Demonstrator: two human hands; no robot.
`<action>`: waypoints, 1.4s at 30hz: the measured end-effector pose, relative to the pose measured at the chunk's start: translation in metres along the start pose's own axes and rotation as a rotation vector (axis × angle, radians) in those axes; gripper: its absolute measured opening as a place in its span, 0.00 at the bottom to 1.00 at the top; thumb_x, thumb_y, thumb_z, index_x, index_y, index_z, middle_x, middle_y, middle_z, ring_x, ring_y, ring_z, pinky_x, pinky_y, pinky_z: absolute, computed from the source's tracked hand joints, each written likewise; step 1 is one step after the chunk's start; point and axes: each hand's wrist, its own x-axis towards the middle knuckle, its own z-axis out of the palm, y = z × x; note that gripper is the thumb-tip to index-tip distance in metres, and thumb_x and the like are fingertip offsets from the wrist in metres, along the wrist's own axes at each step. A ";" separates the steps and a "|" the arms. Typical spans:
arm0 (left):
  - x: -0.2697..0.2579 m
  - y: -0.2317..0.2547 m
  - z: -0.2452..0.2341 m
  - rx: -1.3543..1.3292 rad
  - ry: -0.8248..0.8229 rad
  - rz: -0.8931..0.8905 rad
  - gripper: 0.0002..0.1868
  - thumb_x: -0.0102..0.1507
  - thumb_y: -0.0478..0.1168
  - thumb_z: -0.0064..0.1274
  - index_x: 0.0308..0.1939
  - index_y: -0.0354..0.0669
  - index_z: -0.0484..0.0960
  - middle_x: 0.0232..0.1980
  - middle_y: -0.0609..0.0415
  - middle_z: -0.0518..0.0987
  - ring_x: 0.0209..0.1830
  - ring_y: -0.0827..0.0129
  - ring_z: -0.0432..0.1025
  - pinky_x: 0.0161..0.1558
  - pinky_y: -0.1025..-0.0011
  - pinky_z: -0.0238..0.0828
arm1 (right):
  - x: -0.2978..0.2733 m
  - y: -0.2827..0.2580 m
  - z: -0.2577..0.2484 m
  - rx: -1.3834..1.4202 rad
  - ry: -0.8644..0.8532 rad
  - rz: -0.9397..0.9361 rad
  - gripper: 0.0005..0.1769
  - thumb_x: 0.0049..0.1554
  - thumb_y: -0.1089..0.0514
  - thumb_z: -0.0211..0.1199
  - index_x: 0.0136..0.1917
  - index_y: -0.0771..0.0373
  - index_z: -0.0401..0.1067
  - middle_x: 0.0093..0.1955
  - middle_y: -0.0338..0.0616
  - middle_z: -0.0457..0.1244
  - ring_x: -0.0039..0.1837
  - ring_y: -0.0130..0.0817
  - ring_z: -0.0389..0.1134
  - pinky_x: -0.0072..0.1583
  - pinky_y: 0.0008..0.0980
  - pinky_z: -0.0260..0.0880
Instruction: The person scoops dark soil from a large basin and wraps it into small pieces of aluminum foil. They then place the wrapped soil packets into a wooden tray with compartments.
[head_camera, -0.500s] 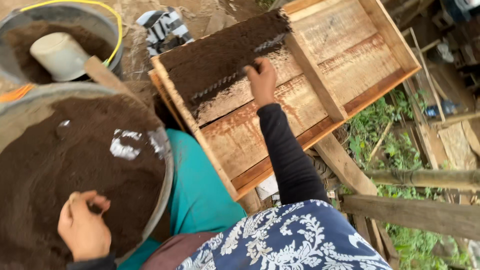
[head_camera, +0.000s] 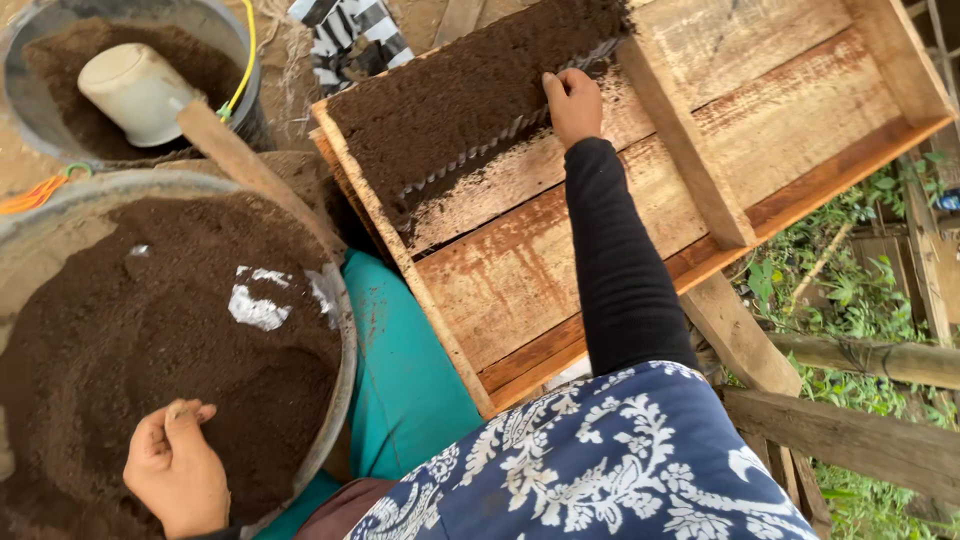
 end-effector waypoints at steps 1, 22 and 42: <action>0.003 0.004 0.005 0.003 0.013 -0.010 0.10 0.72 0.32 0.40 0.39 0.29 0.73 0.37 0.46 0.75 0.38 0.68 0.72 0.45 0.73 0.67 | 0.007 0.010 -0.003 0.003 -0.015 -0.005 0.21 0.62 0.50 0.51 0.32 0.53 0.46 0.31 0.38 0.39 0.35 0.33 0.40 0.43 0.43 0.44; -0.010 -0.005 -0.036 -0.326 -0.056 0.051 0.10 0.70 0.32 0.38 0.37 0.32 0.74 0.29 0.44 0.73 0.34 0.69 0.70 0.38 0.66 0.72 | -0.252 -0.201 0.217 -0.716 -0.532 -0.845 0.05 0.55 0.60 0.58 0.38 0.61 0.66 0.32 0.44 0.59 0.33 0.37 0.64 0.31 0.32 0.65; -0.025 0.001 -0.007 -0.372 -0.355 -0.007 0.08 0.64 0.35 0.46 0.31 0.40 0.76 0.22 0.53 0.72 0.29 0.74 0.68 0.32 0.71 0.66 | -0.344 -0.295 0.132 0.441 -0.508 0.053 0.17 0.56 0.54 0.60 0.55 0.66 0.68 0.39 0.46 0.61 0.43 0.27 0.62 0.41 0.26 0.62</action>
